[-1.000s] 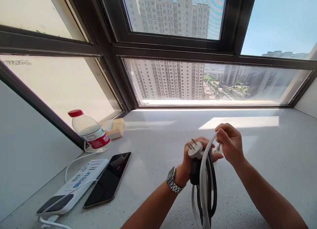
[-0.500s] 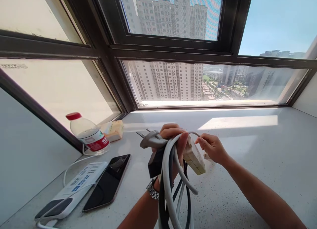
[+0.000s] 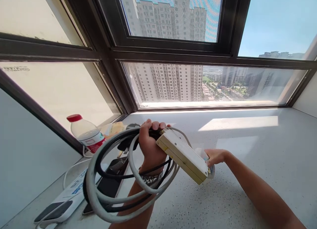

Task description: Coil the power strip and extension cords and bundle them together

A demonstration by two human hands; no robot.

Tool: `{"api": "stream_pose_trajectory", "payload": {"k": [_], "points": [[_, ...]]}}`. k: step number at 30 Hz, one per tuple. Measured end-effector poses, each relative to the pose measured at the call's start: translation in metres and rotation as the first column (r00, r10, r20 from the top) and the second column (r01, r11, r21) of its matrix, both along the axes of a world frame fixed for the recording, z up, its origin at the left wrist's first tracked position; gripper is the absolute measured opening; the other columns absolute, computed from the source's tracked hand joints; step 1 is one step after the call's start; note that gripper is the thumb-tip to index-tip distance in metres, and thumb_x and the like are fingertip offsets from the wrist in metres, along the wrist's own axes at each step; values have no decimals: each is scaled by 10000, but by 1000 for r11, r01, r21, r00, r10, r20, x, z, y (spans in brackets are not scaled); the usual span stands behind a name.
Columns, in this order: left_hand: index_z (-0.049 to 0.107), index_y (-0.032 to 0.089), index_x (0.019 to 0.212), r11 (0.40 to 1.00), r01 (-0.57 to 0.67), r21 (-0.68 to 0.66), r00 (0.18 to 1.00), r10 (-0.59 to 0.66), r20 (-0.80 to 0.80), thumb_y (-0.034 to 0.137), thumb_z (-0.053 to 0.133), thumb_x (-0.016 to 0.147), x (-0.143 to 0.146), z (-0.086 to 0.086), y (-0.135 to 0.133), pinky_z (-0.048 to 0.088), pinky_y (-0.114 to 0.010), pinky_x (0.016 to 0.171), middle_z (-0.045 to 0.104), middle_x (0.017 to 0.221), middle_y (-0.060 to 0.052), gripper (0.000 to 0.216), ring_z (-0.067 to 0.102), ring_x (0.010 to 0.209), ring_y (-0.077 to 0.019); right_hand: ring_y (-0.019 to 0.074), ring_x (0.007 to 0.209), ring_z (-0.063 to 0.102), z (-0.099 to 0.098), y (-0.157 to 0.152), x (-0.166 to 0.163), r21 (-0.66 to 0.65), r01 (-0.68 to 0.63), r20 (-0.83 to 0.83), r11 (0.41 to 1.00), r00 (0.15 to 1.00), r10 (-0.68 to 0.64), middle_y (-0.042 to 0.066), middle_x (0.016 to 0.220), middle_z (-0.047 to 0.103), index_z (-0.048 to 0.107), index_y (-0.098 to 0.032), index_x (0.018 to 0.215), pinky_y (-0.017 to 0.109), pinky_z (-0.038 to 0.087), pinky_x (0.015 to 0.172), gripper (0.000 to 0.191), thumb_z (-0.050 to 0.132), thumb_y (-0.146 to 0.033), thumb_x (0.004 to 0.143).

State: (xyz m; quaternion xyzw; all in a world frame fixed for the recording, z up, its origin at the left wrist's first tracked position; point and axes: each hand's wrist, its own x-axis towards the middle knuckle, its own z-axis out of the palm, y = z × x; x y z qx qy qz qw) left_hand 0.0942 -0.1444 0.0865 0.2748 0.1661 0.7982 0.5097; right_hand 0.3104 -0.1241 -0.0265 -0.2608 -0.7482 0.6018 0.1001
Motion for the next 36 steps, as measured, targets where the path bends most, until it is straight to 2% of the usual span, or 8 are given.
{"api": "stream_pose_trajectory", "payload": {"k": [4, 9, 11, 18, 22, 27, 31, 36], "points": [[329, 200, 638, 995, -84, -57, 993, 88, 80, 337, 658, 717, -15, -5, 17, 512, -242, 640, 368, 528, 90, 365, 463, 479, -64, 191, 839, 578, 10, -4, 1, 19, 33, -12, 999, 999, -33, 63, 932, 610, 618, -134, 1023, 296, 469, 725, 699, 715, -694, 614], [394, 201, 624, 973, -213, -90, 963, 224, 151, 301, 608, 799, -32, -4, 25, 512, -244, 651, 386, 538, 78, 294, 463, 493, -73, 201, 903, 581, 27, -11, 2, 116, 406, -93, 906, 913, -397, 88, 1044, 588, 494, -171, 1226, 288, 483, 718, 733, 760, -566, 669], [410, 203, 624, 972, -219, -85, 960, 230, 158, 282, 605, 805, -33, -3, 24, 515, -257, 644, 395, 539, 78, 277, 468, 492, -80, 207, 903, 587, 27, -10, 5, 104, 395, -114, 913, 917, -383, 98, 1039, 595, 499, -163, 1221, 294, 484, 716, 760, 740, -619, 663], [355, 198, 604, 970, 135, -203, 979, -99, 178, 328, 636, 767, -5, -9, 17, 507, -245, 647, 386, 513, 83, 350, 472, 477, -73, 234, 910, 594, 16, -15, -8, -31, -40, -216, 999, 976, 32, 121, 1025, 637, 593, -131, 1145, 328, 483, 751, 981, 442, -927, 592], [347, 195, 599, 920, 309, -242, 945, -269, 185, 311, 696, 692, 28, -20, 6, 500, -242, 627, 395, 513, 87, 379, 472, 467, -71, 214, 819, 605, 12, -30, -28, -179, 52, -429, 982, 895, -125, 111, 960, 654, 600, -144, 1118, 305, 494, 691, 1011, 444, -955, 535], [368, 194, 634, 903, 383, -195, 923, -363, 128, 297, 771, 614, 50, -30, -4, 496, -249, 623, 399, 541, 101, 416, 468, 491, -67, 145, 643, 566, 11, -40, -32, -349, 165, -379, 922, 875, -300, 51, 779, 637, 629, -129, 1018, 245, 475, 585, 868, 711, -804, 479], [410, 189, 646, 915, 370, -158, 918, -387, -92, 322, 788, 605, 46, -34, 1, 495, -246, 646, 440, 546, 92, 403, 522, 531, -79, 153, 719, 592, 19, -42, -37, -382, 230, -405, 895, 829, -386, 56, 808, 648, 647, -118, 943, 236, 484, 639, 642, 832, -580, 539], [529, 175, 721, 900, 396, -184, 831, -436, -346, 446, 771, 636, 40, -40, 10, 511, -272, 645, 614, 674, 13, 374, 647, 689, -170, 163, 705, 605, 21, -44, -44, -441, 257, -453, 860, 764, -460, 73, 845, 658, 631, -124, 968, 248, 500, 612, 620, 848, -508, 532]]}}
